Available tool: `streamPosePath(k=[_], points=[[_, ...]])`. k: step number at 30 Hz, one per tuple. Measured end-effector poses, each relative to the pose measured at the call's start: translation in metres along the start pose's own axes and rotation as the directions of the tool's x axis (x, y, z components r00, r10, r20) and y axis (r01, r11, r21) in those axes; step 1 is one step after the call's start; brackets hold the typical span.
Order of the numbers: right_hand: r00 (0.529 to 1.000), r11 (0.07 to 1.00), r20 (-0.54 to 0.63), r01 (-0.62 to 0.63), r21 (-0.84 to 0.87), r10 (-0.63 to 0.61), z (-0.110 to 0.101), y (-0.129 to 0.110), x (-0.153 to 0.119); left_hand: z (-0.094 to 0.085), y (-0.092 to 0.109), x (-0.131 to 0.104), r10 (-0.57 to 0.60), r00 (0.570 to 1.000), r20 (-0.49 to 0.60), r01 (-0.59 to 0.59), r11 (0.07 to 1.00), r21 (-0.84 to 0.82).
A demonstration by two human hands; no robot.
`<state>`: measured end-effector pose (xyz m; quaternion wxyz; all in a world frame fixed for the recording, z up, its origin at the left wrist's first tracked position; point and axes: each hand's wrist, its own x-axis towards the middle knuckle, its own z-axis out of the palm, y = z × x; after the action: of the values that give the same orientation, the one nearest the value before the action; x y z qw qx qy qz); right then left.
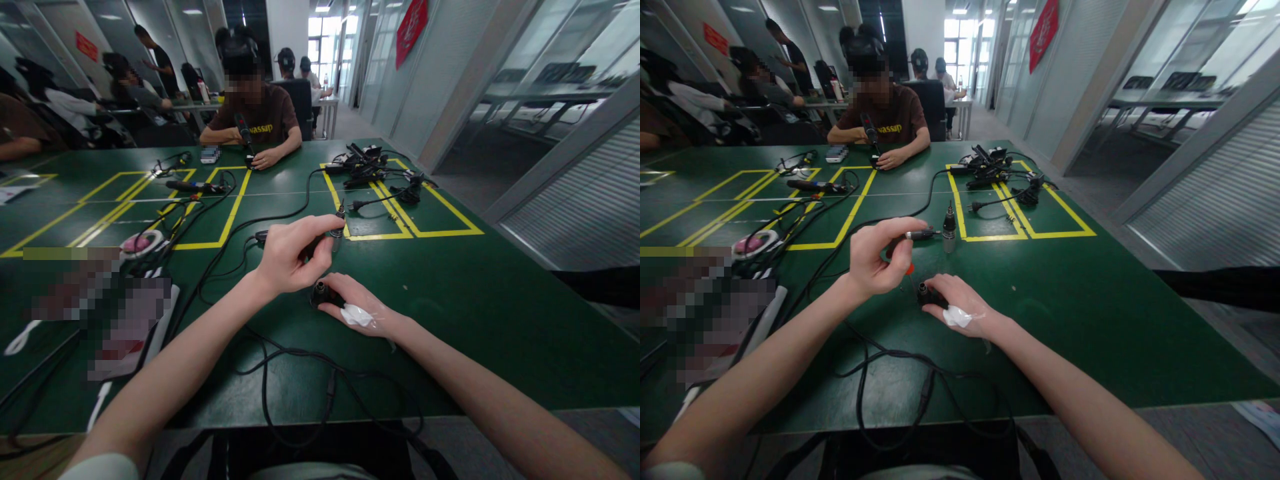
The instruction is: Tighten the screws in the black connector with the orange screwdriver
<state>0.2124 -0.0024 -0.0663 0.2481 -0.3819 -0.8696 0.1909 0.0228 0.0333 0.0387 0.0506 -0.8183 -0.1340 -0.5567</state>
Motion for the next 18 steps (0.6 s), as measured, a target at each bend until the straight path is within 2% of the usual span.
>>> streamPosePath(k=[8, 18], points=[[1.000, 1.000, 0.006, -0.005, -0.006, 0.005, -0.0003, -0.0011, 0.0008, -0.0009, 0.0003, 0.0012, -0.021, 1.000, 0.019, 0.021, 1.000, -0.005], [1.000, 1.000, 0.002, 0.003, -0.004, -0.003, -0.0020, -0.0023, 0.0010, 0.0017, 0.0023, 0.0019, -0.040, 0.999, -0.026, 0.038, 0.998, -0.055]])
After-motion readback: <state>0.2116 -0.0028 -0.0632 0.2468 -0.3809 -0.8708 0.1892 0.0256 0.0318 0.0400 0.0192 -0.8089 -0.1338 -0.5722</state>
